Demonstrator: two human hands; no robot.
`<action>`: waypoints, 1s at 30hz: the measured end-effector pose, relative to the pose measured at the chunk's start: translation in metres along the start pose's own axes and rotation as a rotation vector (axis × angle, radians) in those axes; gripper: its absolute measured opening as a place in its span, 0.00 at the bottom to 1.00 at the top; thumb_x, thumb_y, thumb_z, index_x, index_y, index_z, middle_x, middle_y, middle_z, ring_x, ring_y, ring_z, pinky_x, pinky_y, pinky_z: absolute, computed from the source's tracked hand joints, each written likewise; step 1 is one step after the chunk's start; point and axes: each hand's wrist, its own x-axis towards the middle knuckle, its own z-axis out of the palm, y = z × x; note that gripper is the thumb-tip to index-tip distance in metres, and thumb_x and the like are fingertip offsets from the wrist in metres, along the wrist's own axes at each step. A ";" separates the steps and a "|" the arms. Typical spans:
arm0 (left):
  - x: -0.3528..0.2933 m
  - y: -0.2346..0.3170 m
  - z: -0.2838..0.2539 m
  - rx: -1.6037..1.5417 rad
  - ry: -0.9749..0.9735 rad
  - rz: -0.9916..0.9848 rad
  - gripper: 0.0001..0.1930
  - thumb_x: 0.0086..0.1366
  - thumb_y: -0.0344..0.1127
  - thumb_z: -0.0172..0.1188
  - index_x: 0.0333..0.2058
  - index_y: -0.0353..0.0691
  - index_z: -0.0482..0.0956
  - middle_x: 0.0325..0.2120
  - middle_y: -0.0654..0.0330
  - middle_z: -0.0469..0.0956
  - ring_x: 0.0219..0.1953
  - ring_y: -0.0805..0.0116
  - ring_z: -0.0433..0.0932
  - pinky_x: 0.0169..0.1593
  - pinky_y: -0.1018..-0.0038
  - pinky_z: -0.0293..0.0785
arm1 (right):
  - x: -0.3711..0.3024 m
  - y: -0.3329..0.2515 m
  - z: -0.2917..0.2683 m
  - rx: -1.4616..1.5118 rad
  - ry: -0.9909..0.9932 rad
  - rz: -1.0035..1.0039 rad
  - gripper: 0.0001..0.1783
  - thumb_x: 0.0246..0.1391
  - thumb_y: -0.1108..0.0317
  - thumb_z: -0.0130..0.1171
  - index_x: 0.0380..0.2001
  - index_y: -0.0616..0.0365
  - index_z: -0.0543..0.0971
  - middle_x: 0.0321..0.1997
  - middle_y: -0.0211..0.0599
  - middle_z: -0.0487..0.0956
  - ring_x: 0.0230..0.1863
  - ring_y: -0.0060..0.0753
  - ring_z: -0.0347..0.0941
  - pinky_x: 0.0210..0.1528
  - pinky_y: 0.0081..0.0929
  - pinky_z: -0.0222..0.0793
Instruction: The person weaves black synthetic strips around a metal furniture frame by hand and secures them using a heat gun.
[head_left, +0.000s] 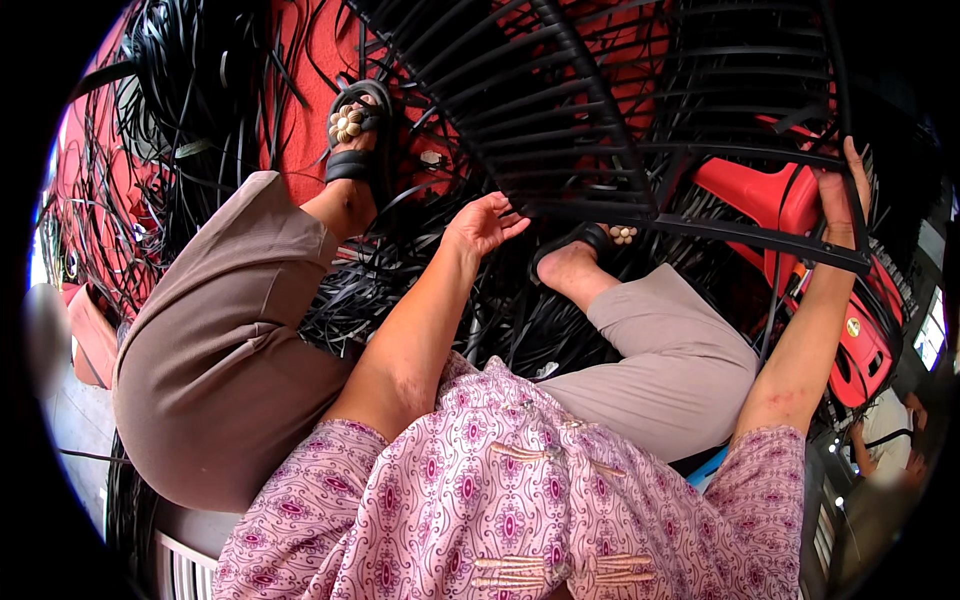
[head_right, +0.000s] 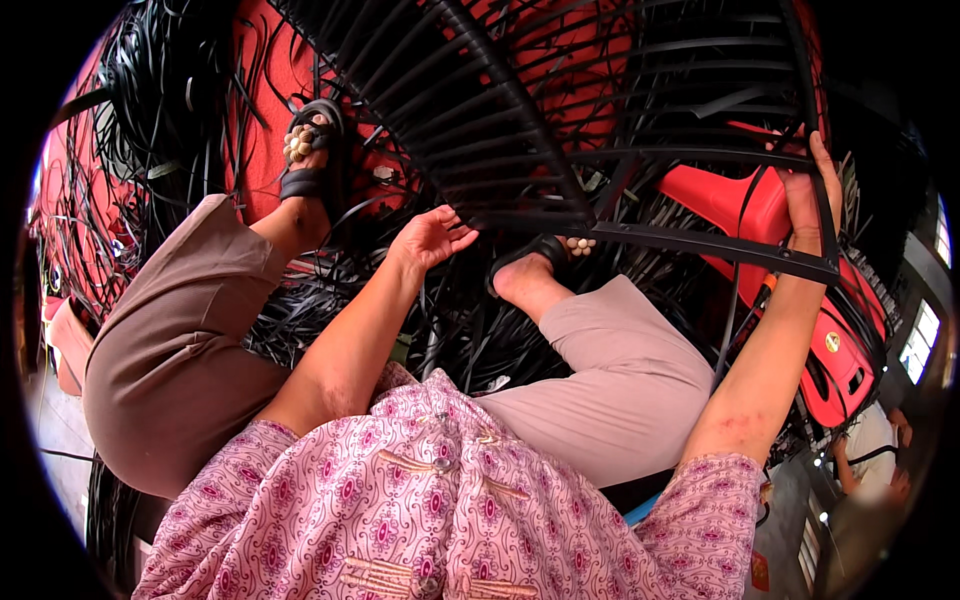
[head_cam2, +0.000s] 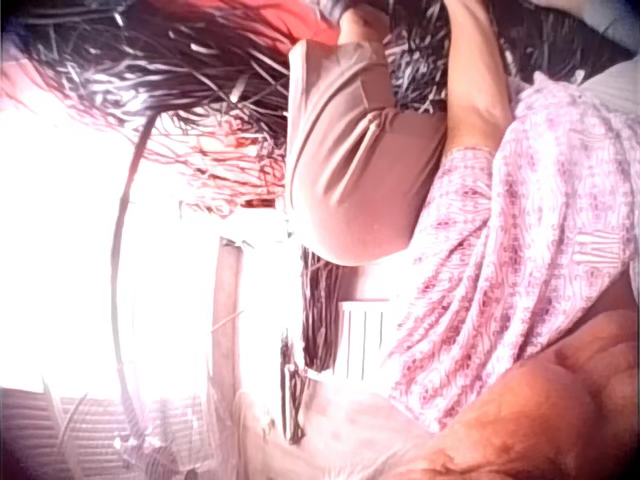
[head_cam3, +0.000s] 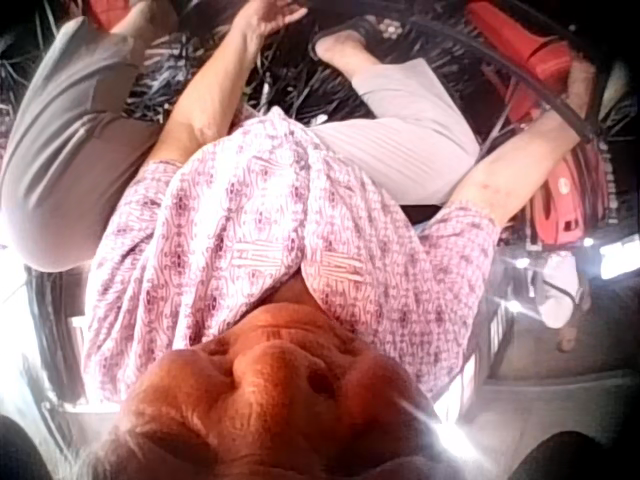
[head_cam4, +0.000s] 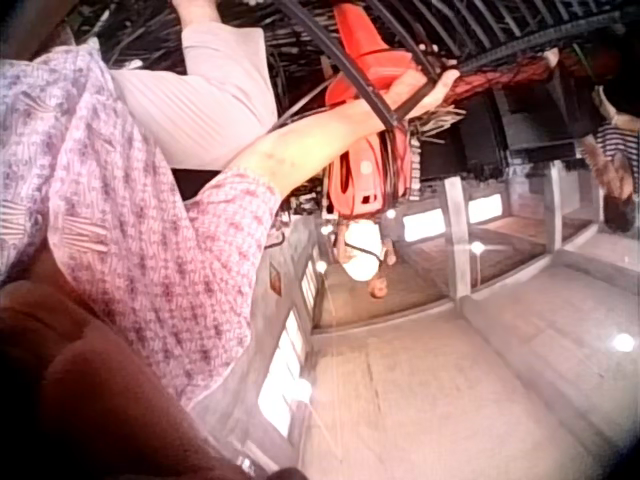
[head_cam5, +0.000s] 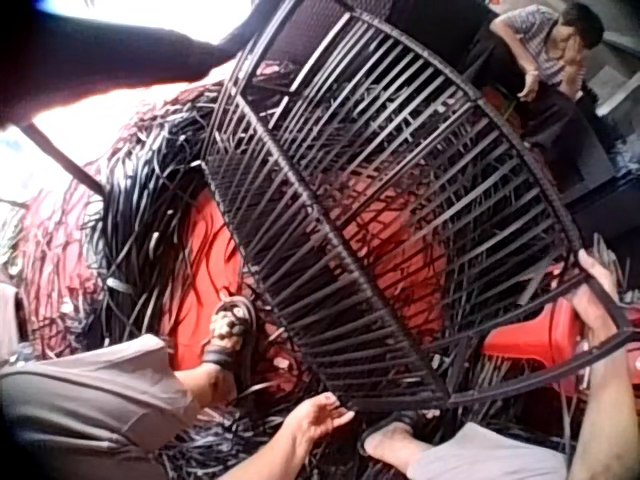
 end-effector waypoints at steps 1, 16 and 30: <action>0.001 0.000 0.000 0.009 0.000 0.003 0.05 0.57 0.26 0.62 0.29 0.42 0.74 0.38 0.59 0.77 0.49 0.54 0.73 0.58 0.49 0.72 | -0.001 0.000 0.000 0.003 0.000 0.001 0.10 0.61 0.69 0.59 0.44 0.60 0.79 0.41 0.37 0.80 0.46 0.36 0.75 0.56 0.43 0.69; 0.004 0.006 0.009 0.140 0.012 0.003 0.06 0.64 0.27 0.52 0.39 0.40 0.75 0.45 0.55 0.78 0.52 0.52 0.75 0.57 0.51 0.72 | 0.002 0.000 0.003 -0.003 0.041 -0.006 0.11 0.61 0.70 0.58 0.45 0.61 0.77 0.42 0.40 0.80 0.47 0.38 0.74 0.59 0.43 0.67; 0.000 0.007 0.020 0.164 0.025 0.001 0.12 0.66 0.27 0.49 0.47 0.41 0.76 0.49 0.57 0.77 0.54 0.53 0.74 0.58 0.52 0.70 | 0.000 0.001 0.002 0.017 -0.045 0.005 0.12 0.63 0.69 0.56 0.47 0.63 0.76 0.44 0.44 0.80 0.50 0.42 0.74 0.61 0.48 0.67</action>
